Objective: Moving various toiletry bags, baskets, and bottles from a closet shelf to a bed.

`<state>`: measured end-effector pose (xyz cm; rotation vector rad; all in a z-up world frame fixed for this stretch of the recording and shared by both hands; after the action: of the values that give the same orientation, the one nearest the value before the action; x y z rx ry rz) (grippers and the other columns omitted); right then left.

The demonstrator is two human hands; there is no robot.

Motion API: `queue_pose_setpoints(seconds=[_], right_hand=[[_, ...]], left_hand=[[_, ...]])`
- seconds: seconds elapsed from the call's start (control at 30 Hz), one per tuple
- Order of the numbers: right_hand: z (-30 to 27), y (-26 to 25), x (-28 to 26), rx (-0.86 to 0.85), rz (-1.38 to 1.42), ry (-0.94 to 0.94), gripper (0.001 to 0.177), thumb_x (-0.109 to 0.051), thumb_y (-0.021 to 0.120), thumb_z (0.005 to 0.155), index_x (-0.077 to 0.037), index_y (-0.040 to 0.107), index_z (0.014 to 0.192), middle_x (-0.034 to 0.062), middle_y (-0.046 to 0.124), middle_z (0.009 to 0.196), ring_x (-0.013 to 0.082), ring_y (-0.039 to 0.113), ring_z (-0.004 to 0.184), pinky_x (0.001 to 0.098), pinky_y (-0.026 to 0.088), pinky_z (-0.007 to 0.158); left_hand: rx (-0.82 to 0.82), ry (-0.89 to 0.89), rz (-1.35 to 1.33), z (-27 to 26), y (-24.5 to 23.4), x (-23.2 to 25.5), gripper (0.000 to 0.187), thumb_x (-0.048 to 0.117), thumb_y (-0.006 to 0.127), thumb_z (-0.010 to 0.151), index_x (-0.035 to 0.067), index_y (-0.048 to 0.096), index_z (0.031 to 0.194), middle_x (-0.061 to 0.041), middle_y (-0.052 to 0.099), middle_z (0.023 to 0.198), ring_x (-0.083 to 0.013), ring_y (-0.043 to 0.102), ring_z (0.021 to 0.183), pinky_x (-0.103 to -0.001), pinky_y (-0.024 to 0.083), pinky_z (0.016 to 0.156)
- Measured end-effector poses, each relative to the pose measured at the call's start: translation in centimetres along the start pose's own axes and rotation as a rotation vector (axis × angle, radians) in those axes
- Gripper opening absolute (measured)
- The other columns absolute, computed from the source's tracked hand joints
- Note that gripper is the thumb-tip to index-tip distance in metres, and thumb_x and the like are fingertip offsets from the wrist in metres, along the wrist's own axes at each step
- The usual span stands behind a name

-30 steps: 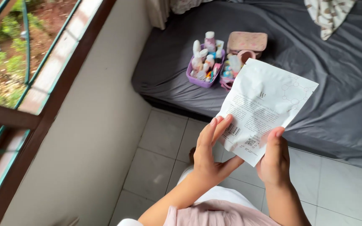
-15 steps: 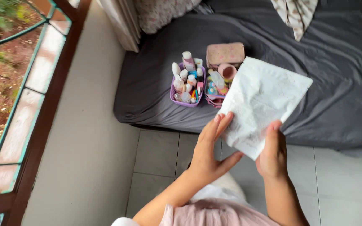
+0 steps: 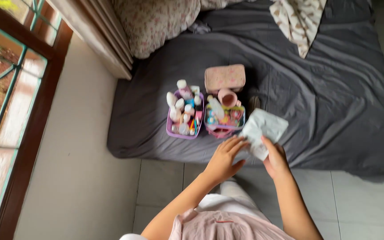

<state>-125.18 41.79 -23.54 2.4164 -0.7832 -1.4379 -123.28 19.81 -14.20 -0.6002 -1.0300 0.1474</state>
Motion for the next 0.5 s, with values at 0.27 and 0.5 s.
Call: queue_pose_setpoints(seconds=[0.27,0.5], right_hand=[[12.5,-12.9,1.3,0.37,-0.232,0.083,0.037,-0.015,0.072,0.094,-0.003,0.064,0.129,0.007,0.07,0.119,0.0207,0.068,0.105,0.0383,0.054,0.084],[22.5,-16.5,6.2,0.278,-0.568,0.094,0.038,-0.015,0.075,0.09,-0.002,0.067,0.124,0.0053,0.074,0.114,0.0193,0.07,0.103,0.034,0.054,0.089]], left_hand=[[-0.161,-0.222,0.206,5.3,4.3,-10.4,0.062,0.021,0.077,0.084,0.012,0.057,0.142,-0.013,0.056,0.147,-0.0348,0.051,0.136,-0.049,0.04,0.111],[-0.12,-0.32,0.248,7.9,5.6,-11.5,0.061,0.019,0.075,0.085,0.011,0.056,0.142,-0.013,0.057,0.145,-0.0332,0.051,0.136,-0.048,0.04,0.111]])
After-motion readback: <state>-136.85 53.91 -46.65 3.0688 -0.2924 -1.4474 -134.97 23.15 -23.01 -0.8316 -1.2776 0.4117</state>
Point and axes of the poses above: each hand's wrist, its own z-axis towards the middle knuckle, its own y-axis out of the palm, x = y × z, the point moved 3 cm from there along z, towards the middle knuckle
